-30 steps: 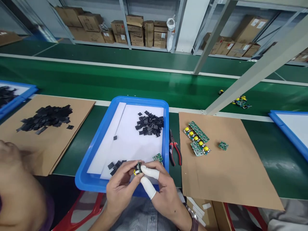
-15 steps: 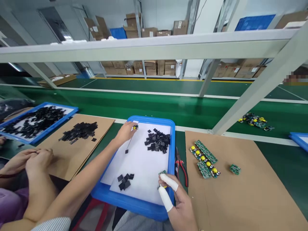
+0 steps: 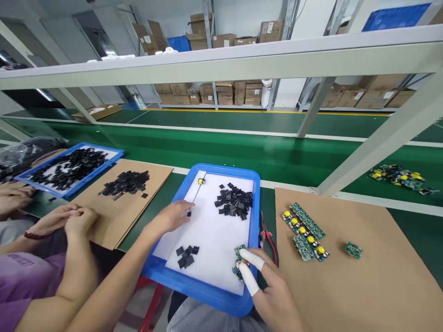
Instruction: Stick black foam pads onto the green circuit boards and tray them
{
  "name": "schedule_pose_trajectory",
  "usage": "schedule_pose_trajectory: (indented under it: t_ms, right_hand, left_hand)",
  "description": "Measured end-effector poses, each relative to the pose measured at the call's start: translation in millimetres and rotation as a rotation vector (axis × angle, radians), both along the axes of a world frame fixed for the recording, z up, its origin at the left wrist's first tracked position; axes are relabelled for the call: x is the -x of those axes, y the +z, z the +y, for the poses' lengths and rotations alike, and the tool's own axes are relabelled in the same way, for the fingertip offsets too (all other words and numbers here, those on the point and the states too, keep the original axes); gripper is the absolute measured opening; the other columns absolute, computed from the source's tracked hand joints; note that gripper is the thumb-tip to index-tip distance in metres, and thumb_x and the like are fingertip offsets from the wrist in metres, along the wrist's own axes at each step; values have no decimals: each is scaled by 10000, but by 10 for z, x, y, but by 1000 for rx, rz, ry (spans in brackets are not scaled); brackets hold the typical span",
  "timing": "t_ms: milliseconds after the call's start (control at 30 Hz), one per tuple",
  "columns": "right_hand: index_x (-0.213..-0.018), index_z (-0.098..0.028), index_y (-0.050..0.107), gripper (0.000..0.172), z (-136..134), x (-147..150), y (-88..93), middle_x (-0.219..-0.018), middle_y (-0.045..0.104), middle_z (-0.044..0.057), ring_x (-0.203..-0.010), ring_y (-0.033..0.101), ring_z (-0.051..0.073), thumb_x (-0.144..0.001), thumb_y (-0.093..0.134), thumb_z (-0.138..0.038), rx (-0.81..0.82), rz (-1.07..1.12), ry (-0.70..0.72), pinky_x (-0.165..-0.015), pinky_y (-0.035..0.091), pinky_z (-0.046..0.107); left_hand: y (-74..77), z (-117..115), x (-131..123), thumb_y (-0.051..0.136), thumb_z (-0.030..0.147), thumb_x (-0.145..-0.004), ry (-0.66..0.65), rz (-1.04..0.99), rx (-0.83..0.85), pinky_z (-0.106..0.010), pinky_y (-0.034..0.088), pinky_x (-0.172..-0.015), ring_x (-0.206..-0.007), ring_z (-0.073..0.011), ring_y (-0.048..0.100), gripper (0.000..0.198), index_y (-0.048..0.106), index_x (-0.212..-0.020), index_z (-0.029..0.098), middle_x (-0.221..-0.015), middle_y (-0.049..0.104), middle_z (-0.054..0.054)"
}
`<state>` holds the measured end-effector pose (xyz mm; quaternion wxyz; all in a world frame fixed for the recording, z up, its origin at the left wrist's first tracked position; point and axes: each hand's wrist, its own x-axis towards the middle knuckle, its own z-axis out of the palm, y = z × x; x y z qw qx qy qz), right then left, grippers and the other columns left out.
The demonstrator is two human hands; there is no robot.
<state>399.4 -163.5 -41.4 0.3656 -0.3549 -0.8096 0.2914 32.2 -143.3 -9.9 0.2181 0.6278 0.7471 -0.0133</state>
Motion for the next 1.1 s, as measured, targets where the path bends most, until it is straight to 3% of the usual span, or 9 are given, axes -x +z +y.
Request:
schedule_pose_trajectory:
  t_ms: [167,300,500,633,800,867,967,1033,1100]
  right_hand:
    - [-1457,-371,455,467,103,457,11,-1285,527,-18,-1180,530,8,-1030,526,-195,104,31,295,-1031,429,125]
    - [-1429,-359,471,449,174,709,86,-1288,550,-42,-1198,526,9,-1012,571,-227,104,104,247,-1070,413,141]
    - [-1162,-356,683,365,220,774,198,-1063,650,-39,-977,631,63,-894,688,-108,255,389,260,-863,528,192]
    - [-1032,-187,683,127,256,568,260,-1002,699,41,-894,695,95,-906,682,-183,537,495,150,-829,574,192]
    - [-1054,-140,679,218,244,190,154,-946,712,72,-809,720,172,-878,736,-256,587,542,-153,-793,618,238]
    - [-1106,-204,689,207,233,79,70,-1006,711,21,-864,718,120,-902,712,-224,455,433,-177,-827,610,208]
    - [-1148,-132,672,254,246,17,-1,-1109,667,64,-1044,646,128,-911,633,-50,-137,75,-142,-937,566,269]
    - [-1026,0,650,160,285,36,8,-1148,623,169,-1112,557,231,-892,564,19,-442,-132,-38,-957,532,398]
    - [-933,17,656,132,352,79,42,-1158,615,190,-1062,527,263,-908,530,-16,-533,-222,45,-894,535,428]
  left_hand:
    - [-164,-148,-26,561,75,-901,63,-150,-191,-379,446,-970,-1063,-215,582,321,725,-1174,112,-1147,645,-65]
    - [23,-346,-422,638,238,-919,154,-592,-366,-248,517,-860,-926,-106,634,171,741,-1017,144,-1017,665,-27]
    - [244,-666,-1131,739,356,-865,296,-1062,-363,-139,538,-819,-873,-66,663,363,625,-1104,108,-940,686,-40]
    - [170,-722,-1167,681,384,-932,200,-950,-300,-156,521,-853,-917,-44,662,400,562,-1269,206,-974,694,35]
    - [33,-755,-1315,569,321,-1018,-187,-561,-367,-227,480,-932,-1064,-47,596,173,605,-1187,328,-1149,631,111]
    - [-50,-750,-1480,581,274,-1001,-318,-494,-317,-336,499,-944,-1104,-130,577,190,596,-1191,282,-1175,609,58]
    - [-202,-726,-1660,601,241,-966,-384,-378,-306,-465,532,-887,-1075,-219,558,191,578,-1155,221,-1164,579,-19]
    - [-262,-708,-1661,570,244,-983,-399,-373,-369,-406,536,-866,-1041,-191,573,128,554,-1105,212,-1103,585,-18]
    - [-259,-680,-1570,589,235,-965,-418,-388,-444,-267,523,-886,-1028,-108,596,165,527,-1118,236,-1093,597,22]
